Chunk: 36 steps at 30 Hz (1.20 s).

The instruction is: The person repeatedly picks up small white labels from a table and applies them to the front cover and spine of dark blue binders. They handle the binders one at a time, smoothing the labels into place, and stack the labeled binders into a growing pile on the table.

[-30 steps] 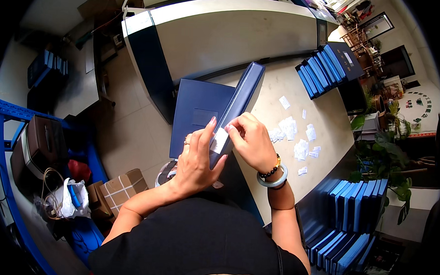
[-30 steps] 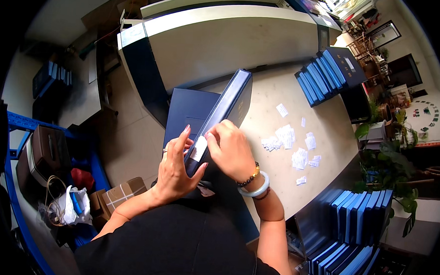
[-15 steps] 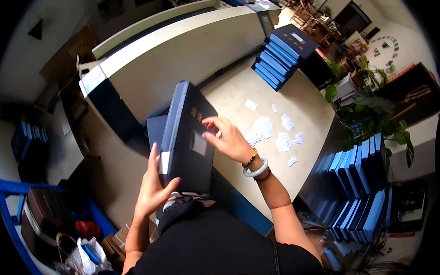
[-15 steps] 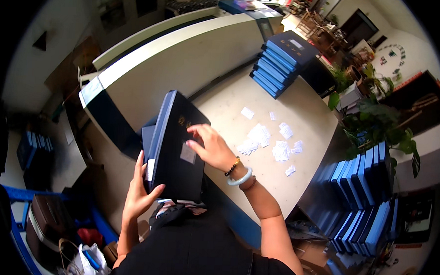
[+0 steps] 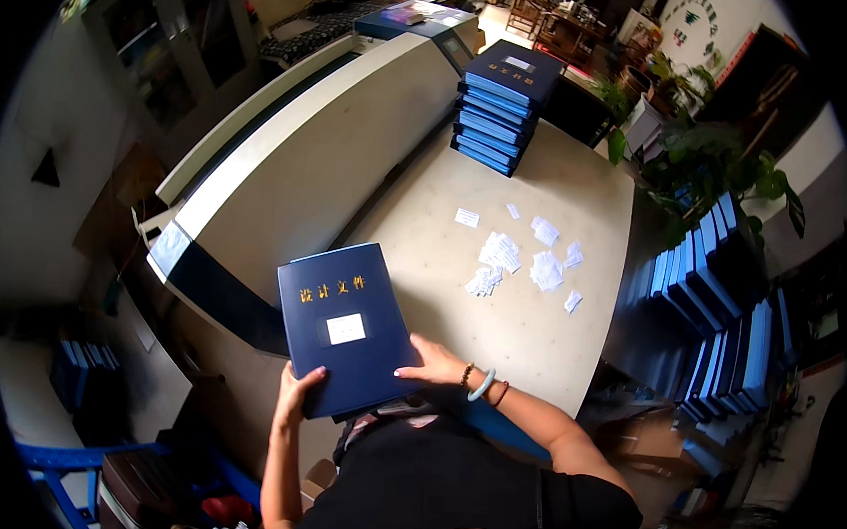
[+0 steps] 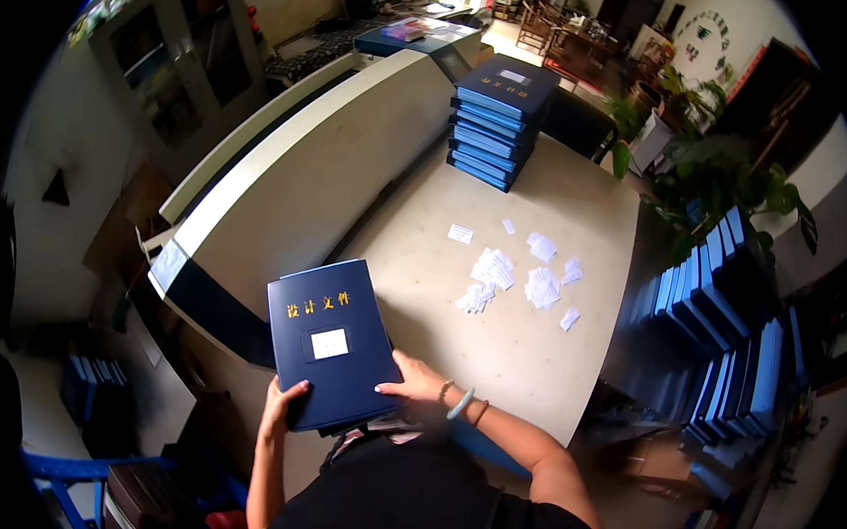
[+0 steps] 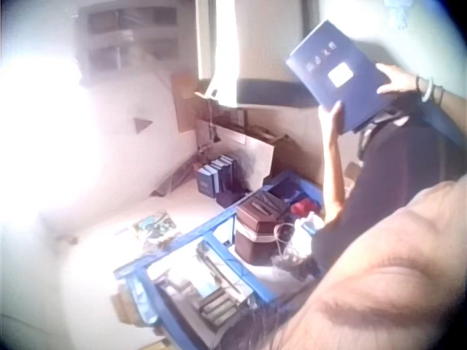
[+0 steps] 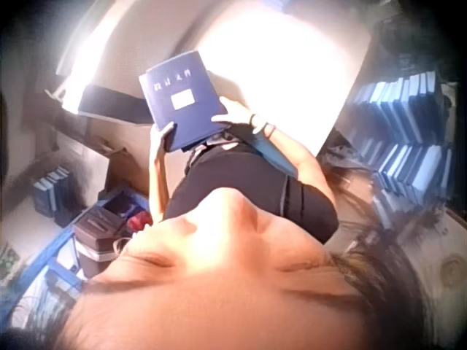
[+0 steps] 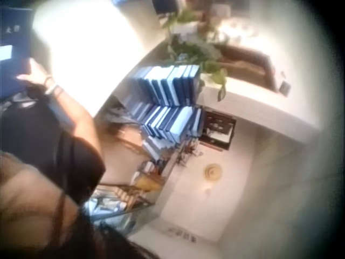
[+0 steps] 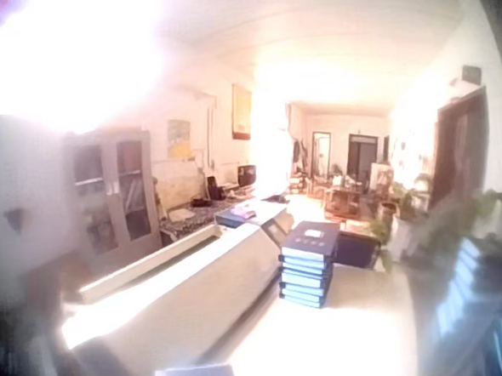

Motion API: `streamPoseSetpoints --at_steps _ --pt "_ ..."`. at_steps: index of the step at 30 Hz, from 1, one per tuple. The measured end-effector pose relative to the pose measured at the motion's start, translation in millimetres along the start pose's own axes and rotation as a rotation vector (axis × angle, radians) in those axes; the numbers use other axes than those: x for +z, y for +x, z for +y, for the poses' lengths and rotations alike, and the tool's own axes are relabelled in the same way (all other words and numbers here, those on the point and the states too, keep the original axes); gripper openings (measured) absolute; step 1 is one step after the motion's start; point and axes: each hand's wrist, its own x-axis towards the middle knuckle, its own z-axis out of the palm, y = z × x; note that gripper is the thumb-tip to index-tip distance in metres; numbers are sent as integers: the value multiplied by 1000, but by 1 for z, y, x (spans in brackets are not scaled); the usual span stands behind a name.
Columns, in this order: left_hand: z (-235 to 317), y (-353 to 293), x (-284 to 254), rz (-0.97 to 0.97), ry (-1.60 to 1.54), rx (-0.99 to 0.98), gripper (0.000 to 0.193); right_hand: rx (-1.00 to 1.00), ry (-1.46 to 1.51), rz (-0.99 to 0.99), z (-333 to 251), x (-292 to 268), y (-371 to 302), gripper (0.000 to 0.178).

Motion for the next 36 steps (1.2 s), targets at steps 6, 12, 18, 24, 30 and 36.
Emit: streamPoseSetpoints --at_steps 6,12,18,24,30,36 --pt "34 -21 39 10 54 233 66 -450 -436 533 -62 -110 33 122" --pt "84 -37 54 -229 205 429 62 -593 -475 81 -128 -236 52 129" --pt "107 -32 68 -364 210 328 62 -153 -1 -314 -106 -240 22 78" --pt "118 19 98 -546 168 140 75 30 183 -386 -56 -263 29 77" --pt "130 137 124 -800 302 -84 86 356 709 -268 4 -279 6 61" --pt "206 222 191 -945 -500 54 105 -61 1395 61 86 -277 -2 52"
